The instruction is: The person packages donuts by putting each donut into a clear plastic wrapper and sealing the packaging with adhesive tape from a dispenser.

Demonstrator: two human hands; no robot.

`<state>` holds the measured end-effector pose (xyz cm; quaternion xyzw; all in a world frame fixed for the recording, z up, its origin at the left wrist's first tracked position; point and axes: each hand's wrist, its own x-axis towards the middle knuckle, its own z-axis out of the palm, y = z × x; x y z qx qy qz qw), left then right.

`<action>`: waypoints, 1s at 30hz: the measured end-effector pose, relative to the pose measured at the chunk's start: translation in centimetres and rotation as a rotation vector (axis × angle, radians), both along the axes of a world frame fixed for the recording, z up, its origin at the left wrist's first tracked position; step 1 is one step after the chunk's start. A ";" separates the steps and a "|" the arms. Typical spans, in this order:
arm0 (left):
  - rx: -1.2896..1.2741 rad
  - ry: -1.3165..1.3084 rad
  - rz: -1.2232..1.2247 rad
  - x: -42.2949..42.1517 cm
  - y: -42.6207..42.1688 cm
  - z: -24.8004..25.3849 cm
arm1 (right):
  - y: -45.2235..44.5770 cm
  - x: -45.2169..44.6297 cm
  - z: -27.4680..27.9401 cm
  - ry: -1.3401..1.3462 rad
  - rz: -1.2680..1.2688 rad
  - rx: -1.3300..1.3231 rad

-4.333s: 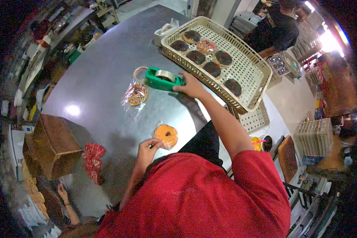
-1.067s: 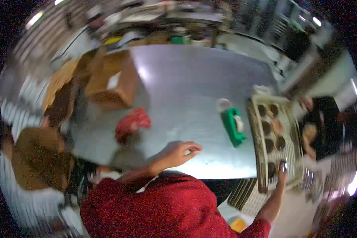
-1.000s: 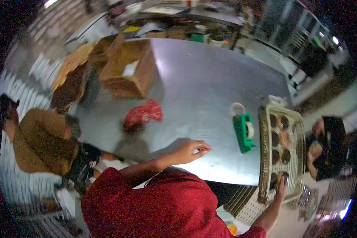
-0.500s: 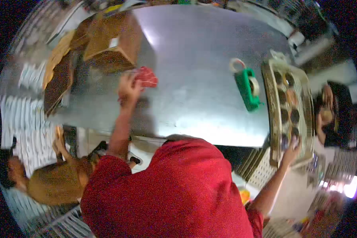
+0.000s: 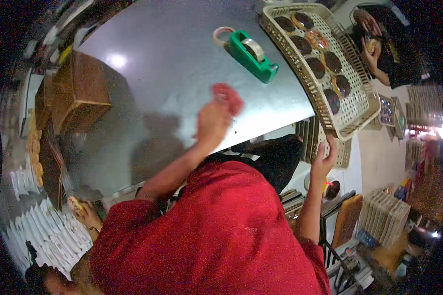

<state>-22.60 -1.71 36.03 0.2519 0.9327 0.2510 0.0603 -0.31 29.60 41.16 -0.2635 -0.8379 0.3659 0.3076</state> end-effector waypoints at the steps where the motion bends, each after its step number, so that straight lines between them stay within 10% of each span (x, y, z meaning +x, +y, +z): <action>1: 0.273 0.227 -0.072 2.3 3.7 -0.7 | -0.9 0.7 0.2 -0.007 -0.017 0.002; 7: 0.932 -0.540 -0.672 9.8 16.6 1.9 | -3.2 4.4 3.0 0.011 -0.203 0.011; 10: 0.848 -0.013 -0.395 7.2 12.4 4.4 | -2.4 5.7 4.1 0.070 -0.353 0.007; 12: 0.859 -0.389 -0.112 2.7 4.8 2.2 | -2.3 6.0 1.8 0.014 -0.306 -0.055; 15: 0.955 -0.171 0.675 0.4 -7.3 0.1 | -2.3 4.0 0.1 -0.074 -0.196 -0.114; 17: 0.282 0.516 0.562 4.1 -13.8 -0.6 | -4.9 0.8 -0.3 -0.110 0.005 -0.205; 21: -0.092 0.520 0.604 8.2 -16.7 -2.2 | -7.9 -6.7 0.0 -0.104 0.357 -0.180; 23: 0.551 0.141 0.450 8.6 -13.8 -6.1 | -10.5 -10.0 3.1 -0.339 0.428 -0.288; 25: 0.225 0.370 0.019 9.8 -10.0 -1.8 | -11.8 -12.2 2.0 -0.196 0.701 -0.140; 30: 0.629 -0.040 0.155 4.5 -9.5 3.9 | -15.8 -13.0 3.6 -0.156 0.868 -0.224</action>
